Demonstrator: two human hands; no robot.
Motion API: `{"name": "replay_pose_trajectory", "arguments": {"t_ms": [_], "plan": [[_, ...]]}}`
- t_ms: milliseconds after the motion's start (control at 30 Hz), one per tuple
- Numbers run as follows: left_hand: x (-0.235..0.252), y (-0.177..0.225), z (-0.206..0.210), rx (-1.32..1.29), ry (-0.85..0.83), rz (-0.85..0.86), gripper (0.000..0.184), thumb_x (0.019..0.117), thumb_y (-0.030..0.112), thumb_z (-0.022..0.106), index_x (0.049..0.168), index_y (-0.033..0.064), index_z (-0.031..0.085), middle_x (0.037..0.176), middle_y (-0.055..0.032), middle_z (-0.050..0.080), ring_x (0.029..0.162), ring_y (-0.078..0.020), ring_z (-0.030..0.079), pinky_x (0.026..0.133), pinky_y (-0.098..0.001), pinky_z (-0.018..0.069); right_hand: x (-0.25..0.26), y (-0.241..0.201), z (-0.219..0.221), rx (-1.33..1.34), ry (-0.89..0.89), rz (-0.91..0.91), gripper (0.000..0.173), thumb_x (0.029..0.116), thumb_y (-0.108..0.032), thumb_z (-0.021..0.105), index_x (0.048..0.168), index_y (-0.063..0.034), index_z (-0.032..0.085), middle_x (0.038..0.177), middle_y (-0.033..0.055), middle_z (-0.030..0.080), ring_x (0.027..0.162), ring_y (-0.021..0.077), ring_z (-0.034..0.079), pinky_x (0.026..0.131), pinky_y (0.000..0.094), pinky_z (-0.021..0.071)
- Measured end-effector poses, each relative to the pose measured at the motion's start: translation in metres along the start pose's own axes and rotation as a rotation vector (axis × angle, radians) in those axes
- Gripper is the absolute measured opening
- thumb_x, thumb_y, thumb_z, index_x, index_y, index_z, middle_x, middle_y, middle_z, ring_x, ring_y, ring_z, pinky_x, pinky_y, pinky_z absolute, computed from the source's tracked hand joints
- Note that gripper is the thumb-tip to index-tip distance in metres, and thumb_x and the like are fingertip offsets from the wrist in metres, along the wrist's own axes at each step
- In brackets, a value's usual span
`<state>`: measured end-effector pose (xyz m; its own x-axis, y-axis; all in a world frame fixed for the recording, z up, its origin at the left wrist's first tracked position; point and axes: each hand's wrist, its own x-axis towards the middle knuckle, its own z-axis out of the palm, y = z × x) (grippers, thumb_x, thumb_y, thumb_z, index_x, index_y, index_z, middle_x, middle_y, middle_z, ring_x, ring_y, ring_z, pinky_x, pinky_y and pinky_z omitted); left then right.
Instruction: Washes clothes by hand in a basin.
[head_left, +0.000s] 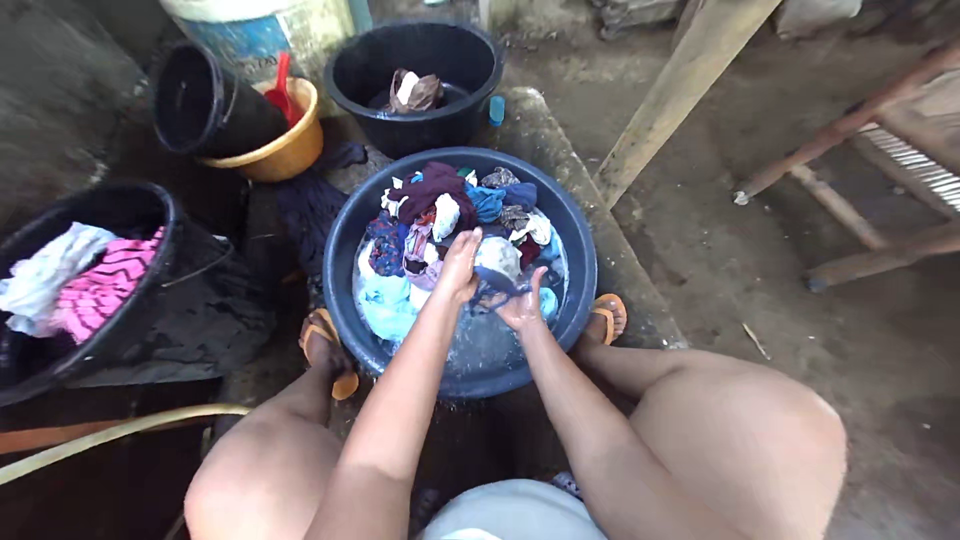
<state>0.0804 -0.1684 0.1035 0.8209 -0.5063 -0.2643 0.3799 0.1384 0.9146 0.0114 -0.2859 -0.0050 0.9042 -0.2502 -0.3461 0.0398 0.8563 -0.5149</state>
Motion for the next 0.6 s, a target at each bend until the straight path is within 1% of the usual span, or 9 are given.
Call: {"name": "replay_pose_trajectory", "arguments": {"t_ms": [33, 100, 200, 267, 300, 400, 467, 533, 600], "plan": [[-0.001, -0.010, -0.008, 0.003, 0.039, -0.004, 0.041, 0.1110, 0.035, 0.042, 0.142, 0.0086, 0.046, 0.123, -0.0149, 0.062, 0.107, -0.0231, 0.064, 0.091, -0.0447, 0.0551, 0.000, -0.006, 0.010, 0.001, -0.006, -0.054, 0.097, 0.0883, -0.087, 0.033, 0.148, -0.0111, 0.041, 0.128, 0.0167, 0.064, 0.113, 0.0305, 0.065, 0.089, 0.0510, 0.0577], [-0.009, -0.037, -0.024, 0.000, 0.225, -0.064, 0.042, 0.1112, 0.029, 0.044, 0.143, 0.0023, 0.045, 0.127, -0.0228, 0.060, 0.109, -0.0293, 0.063, 0.090, -0.0477, 0.0552, 0.005, -0.015, 0.031, -0.138, -0.003, -0.164, 0.055, 0.1045, -0.046, 0.051, 0.142, -0.0075, 0.043, 0.119, 0.0132, 0.065, 0.105, 0.0214, 0.066, 0.088, 0.0405, 0.0585], [-0.035, -0.047, -0.026, -0.234, 0.360, -0.338, 0.058, 0.1109, 0.051, 0.025, 0.156, 0.0156, 0.033, 0.148, -0.0262, 0.046, 0.123, -0.0437, 0.053, 0.088, -0.0642, 0.0481, 0.002, -0.019, 0.066, -0.616, -0.141, -0.205, 0.063, 0.0916, -0.001, 0.066, 0.149, 0.0027, 0.040, 0.128, 0.0205, 0.062, 0.108, 0.0230, 0.066, 0.094, 0.0409, 0.0575], [-0.043, -0.041, -0.025, -0.476, 0.281, -0.360, 0.078, 0.1007, 0.073, 0.007, 0.152, 0.0232, 0.038, 0.137, -0.0205, 0.056, 0.113, -0.0397, 0.060, 0.082, -0.0628, 0.0519, -0.018, -0.008, 0.091, -0.811, -0.328, -0.206, 0.070, 0.0862, 0.001, 0.070, 0.148, 0.0060, 0.036, 0.130, 0.0202, 0.063, 0.112, 0.0211, 0.066, 0.099, 0.0392, 0.0561], [-0.043, -0.040, -0.026, -0.583, 0.288, -0.302, 0.077, 0.1003, 0.074, 0.010, 0.139, 0.0199, 0.049, 0.119, -0.0161, 0.065, 0.100, -0.0324, 0.065, 0.075, -0.0550, 0.0555, -0.029, 0.001, 0.100, -0.867, -0.412, -0.239, 0.069, 0.0851, 0.001, 0.069, 0.146, 0.0059, 0.037, 0.132, 0.0191, 0.062, 0.115, 0.0193, 0.065, 0.101, 0.0375, 0.0545], [-0.037, -0.045, -0.034, -0.794, 0.247, -0.050, 0.049, 0.1106, 0.049, 0.023, 0.108, 0.0136, 0.058, 0.086, -0.0032, 0.067, 0.078, -0.0134, 0.067, 0.067, -0.0319, 0.0585, -0.052, 0.027, 0.106, -1.001, -0.415, -0.424, 0.055, 0.0919, -0.002, 0.064, 0.144, 0.0094, 0.050, 0.146, 0.0235, 0.055, 0.135, 0.0230, 0.053, 0.117, 0.0396, 0.0393], [-0.034, -0.048, -0.034, -0.741, 0.289, 0.044, 0.035, 0.1123, 0.034, 0.030, 0.107, 0.0118, 0.057, 0.083, -0.0015, 0.066, 0.074, -0.0100, 0.067, 0.066, -0.0278, 0.0583, -0.058, 0.041, 0.106, -1.046, -0.184, -0.519, 0.036, 0.0950, -0.006, 0.066, 0.125, 0.0135, 0.063, 0.128, 0.0276, 0.065, 0.123, 0.0273, 0.061, 0.110, 0.0387, 0.0462], [-0.028, -0.059, -0.036, -0.516, 0.375, 0.154, 0.032, 0.1130, 0.027, 0.035, 0.124, 0.0039, 0.054, 0.101, -0.0060, 0.063, 0.089, -0.0114, 0.064, 0.080, -0.0310, 0.0567, -0.052, 0.046, 0.105, -1.016, 0.050, -0.418, 0.039, 0.1008, -0.016, 0.064, 0.127, 0.0128, 0.061, 0.123, 0.0278, 0.066, 0.117, 0.0279, 0.064, 0.105, 0.0400, 0.0500], [-0.023, -0.068, -0.036, -0.215, 0.465, 0.258, 0.030, 0.1099, 0.016, 0.045, 0.122, -0.0097, 0.055, 0.109, -0.0169, 0.062, 0.098, -0.0173, 0.062, 0.089, -0.0354, 0.0541, -0.041, 0.045, 0.102, -0.905, 0.220, -0.245, 0.043, 0.1064, -0.024, 0.057, 0.132, 0.0100, 0.058, 0.121, 0.0260, 0.065, 0.110, 0.0264, 0.065, 0.100, 0.0415, 0.0523]]}}
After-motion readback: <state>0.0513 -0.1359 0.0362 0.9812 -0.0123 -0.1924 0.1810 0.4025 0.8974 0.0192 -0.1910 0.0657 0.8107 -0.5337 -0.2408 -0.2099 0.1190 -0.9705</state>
